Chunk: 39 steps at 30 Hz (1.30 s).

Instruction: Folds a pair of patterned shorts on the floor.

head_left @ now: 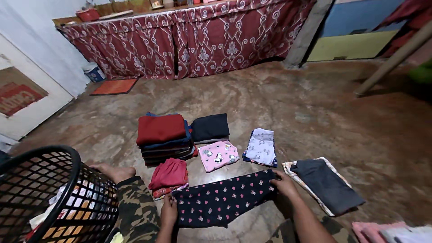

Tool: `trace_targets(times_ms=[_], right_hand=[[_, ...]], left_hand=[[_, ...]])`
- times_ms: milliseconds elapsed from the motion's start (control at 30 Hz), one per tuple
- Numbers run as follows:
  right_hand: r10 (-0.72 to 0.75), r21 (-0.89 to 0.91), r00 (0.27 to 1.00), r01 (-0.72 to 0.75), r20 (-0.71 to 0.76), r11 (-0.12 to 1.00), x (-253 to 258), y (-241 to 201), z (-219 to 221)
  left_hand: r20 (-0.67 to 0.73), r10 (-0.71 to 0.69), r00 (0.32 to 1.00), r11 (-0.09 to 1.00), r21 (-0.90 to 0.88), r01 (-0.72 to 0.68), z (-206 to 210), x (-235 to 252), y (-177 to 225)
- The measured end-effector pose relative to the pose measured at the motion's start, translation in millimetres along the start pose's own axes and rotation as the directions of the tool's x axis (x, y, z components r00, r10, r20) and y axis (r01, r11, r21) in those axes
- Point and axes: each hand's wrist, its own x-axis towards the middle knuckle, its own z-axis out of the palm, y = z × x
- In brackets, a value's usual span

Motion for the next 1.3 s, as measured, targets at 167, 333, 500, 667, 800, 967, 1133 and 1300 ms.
trace_targets(times_ms=[167, 333, 500, 667, 800, 967, 1133, 1300], right_hand=[[-0.015, -0.053, 0.999, 0.018, 0.047, 0.998, 2, 1, -4], [0.026, -0.268, 0.997, -0.045, -0.074, 0.962, 1, 4, -1], [-0.183, -0.455, 0.967, 0.085, -0.177, 0.886, -16, -12, 12], [-0.269, -0.599, 0.962, 0.239, 0.041, 0.764, -22, 0, 43], [0.033, -0.743, 0.938, 0.252, 0.346, 0.62, -15, 29, 56], [0.051, -0.771, 0.949, 0.221, 0.311, 0.598, -9, 34, 57], [-0.076, -0.712, 0.96, 0.251, 0.268, 0.656, -14, 24, 59], [-0.348, -0.562, 0.872, 0.489, 0.345, 0.667, -16, 13, 84]], left_hand=[[-0.024, 0.007, 1.0, 1.0, 0.021, -0.007, 1, 3, 0], [-0.179, 0.119, 0.977, 0.961, 0.27, -0.068, 8, -12, 16], [0.073, 0.459, 0.885, 0.803, 0.392, -0.449, 31, -40, 31], [0.229, 0.551, 0.802, 0.659, 0.471, -0.587, 70, -30, 11], [0.334, 0.405, 0.851, 0.644, 0.557, -0.524, 67, -13, -6], [0.336, 0.348, 0.875, 0.664, 0.571, -0.483, 64, -13, -4], [0.326, 0.339, 0.882, 0.711, 0.526, -0.468, 61, -18, -2], [0.12, 0.473, 0.873, 0.779, 0.405, -0.478, 63, -18, 6]])
